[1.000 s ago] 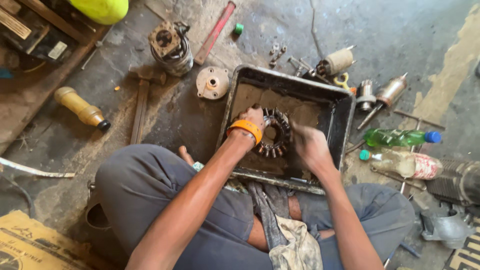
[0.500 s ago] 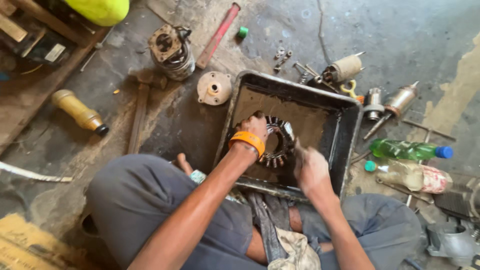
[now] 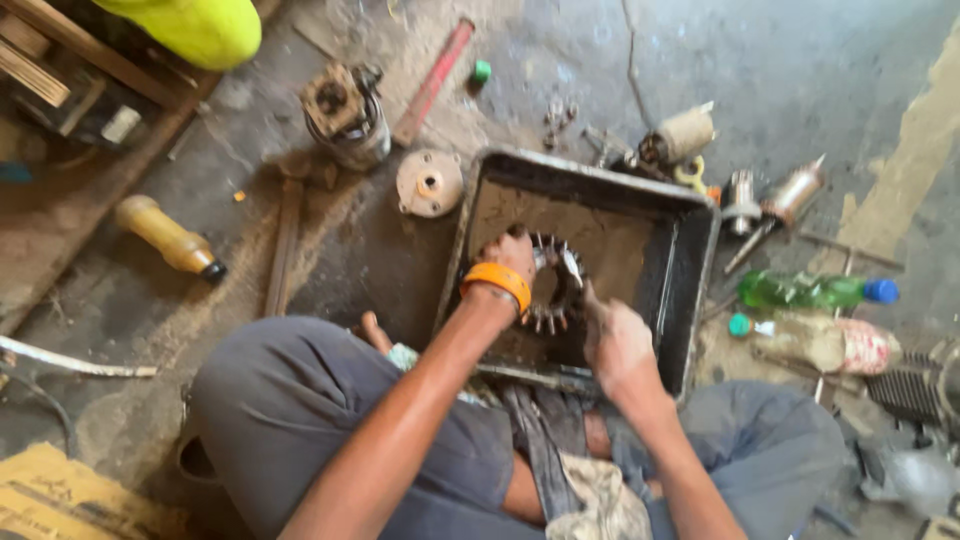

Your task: The person sits on the floor and cleans a motor stator by pouring liquid from a green plastic bottle into its slots and scrubbing with a toothbrush. The person repeatedly rotates the stator to treat different sections and continues scrubbing and pouring until the end of the clip.

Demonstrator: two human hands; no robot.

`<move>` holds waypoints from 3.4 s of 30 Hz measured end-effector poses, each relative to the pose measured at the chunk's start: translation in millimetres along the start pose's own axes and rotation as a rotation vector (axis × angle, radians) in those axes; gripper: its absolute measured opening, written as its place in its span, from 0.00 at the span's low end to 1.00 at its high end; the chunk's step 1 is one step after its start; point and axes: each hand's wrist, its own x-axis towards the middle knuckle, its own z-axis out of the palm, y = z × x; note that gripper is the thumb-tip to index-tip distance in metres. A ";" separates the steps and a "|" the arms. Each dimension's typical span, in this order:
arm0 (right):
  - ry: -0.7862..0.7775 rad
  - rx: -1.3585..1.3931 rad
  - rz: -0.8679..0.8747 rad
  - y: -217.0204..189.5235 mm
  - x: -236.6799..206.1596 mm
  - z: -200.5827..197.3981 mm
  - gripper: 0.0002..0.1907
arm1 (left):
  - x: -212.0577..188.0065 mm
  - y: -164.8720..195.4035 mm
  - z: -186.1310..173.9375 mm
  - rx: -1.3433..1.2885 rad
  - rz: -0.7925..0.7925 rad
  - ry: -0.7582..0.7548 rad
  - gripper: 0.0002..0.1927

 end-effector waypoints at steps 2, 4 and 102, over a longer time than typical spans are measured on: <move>0.137 0.014 -0.188 0.9 8.6 0.6 0.25 | 1.1 1.4 3.8 0.029 0.014 0.058 0.12; 0.121 0.039 -0.191 4.2 9.7 -1.5 0.23 | -0.7 1.7 7.5 0.011 0.000 0.033 0.13; 0.634 0.105 0.850 179.6 12.8 -92.8 0.30 | 9.7 29.3 -50.1 -0.353 0.229 -0.228 0.38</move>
